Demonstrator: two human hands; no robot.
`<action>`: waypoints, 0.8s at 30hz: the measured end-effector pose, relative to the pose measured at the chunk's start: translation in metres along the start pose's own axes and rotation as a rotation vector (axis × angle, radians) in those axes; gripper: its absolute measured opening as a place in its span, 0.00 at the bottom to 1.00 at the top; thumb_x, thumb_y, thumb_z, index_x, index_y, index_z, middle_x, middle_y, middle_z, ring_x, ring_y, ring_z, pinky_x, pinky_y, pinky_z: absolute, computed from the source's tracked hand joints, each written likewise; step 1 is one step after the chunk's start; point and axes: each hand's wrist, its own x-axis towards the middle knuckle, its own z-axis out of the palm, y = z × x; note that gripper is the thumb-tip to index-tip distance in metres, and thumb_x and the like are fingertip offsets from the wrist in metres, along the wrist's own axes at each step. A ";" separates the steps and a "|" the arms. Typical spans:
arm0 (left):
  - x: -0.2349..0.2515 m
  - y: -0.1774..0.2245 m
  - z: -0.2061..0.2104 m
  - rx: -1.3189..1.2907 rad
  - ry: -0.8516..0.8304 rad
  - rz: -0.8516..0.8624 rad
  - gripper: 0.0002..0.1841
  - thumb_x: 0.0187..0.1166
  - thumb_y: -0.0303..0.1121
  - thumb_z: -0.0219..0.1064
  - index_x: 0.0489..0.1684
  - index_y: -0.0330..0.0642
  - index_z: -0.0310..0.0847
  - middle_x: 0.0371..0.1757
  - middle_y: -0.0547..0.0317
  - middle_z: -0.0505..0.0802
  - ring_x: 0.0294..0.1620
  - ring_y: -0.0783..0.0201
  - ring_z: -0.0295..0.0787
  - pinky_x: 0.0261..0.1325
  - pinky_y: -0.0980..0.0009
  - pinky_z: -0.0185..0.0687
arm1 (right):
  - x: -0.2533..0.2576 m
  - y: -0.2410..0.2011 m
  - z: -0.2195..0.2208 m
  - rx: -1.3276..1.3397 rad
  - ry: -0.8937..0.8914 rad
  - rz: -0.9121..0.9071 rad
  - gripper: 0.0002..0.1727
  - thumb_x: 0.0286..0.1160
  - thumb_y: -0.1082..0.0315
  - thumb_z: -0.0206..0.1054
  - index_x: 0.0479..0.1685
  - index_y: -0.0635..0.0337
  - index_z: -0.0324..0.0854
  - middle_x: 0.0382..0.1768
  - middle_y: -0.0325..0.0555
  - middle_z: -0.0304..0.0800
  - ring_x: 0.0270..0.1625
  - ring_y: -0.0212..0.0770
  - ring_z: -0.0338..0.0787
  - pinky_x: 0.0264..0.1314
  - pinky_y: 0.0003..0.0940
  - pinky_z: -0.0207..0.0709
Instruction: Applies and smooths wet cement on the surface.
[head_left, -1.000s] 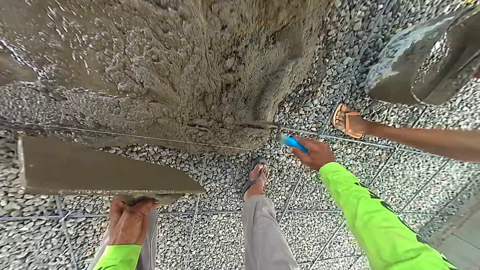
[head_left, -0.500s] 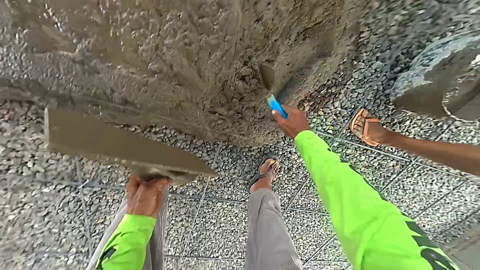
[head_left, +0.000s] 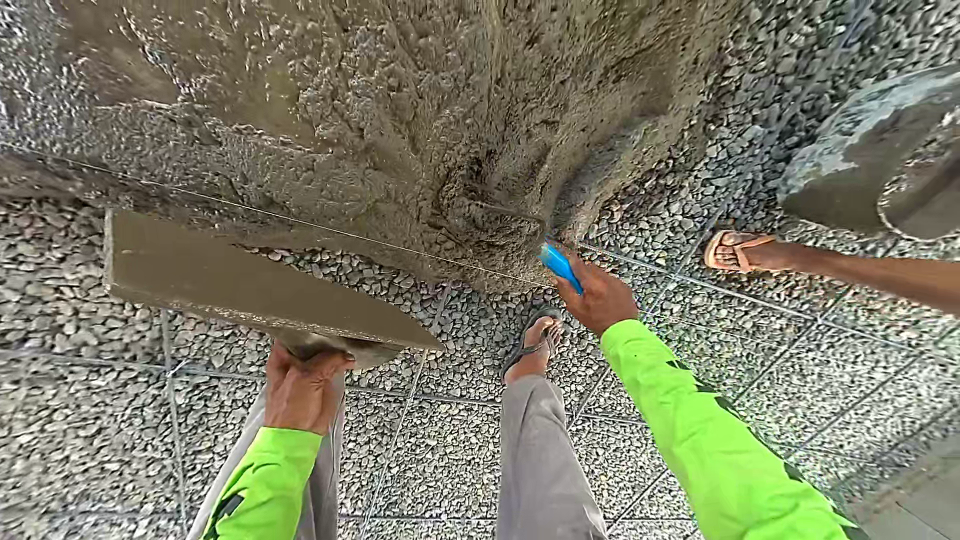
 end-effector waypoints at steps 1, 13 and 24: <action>0.001 0.002 -0.001 -0.001 -0.001 0.002 0.34 0.42 0.10 0.65 0.56 0.42 0.69 0.42 0.61 0.92 0.37 0.68 0.93 0.37 0.68 0.94 | -0.005 0.003 0.000 -0.023 0.033 -0.019 0.30 0.86 0.47 0.62 0.80 0.56 0.77 0.54 0.63 0.92 0.48 0.67 0.94 0.42 0.68 0.85; 0.002 0.008 -0.009 -0.020 0.004 -0.041 0.36 0.41 0.09 0.65 0.59 0.42 0.68 0.45 0.60 0.91 0.38 0.67 0.93 0.37 0.68 0.93 | -0.014 -0.011 -0.031 0.027 -0.018 0.040 0.28 0.86 0.50 0.64 0.78 0.55 0.79 0.57 0.64 0.92 0.54 0.68 0.93 0.50 0.73 0.81; 0.006 0.011 -0.006 -0.044 0.013 -0.061 0.36 0.43 0.08 0.64 0.61 0.38 0.68 0.44 0.55 0.92 0.36 0.64 0.93 0.34 0.66 0.93 | -0.017 -0.021 -0.019 -0.053 -0.169 0.018 0.29 0.87 0.47 0.60 0.78 0.56 0.79 0.53 0.67 0.92 0.49 0.71 0.94 0.46 0.72 0.82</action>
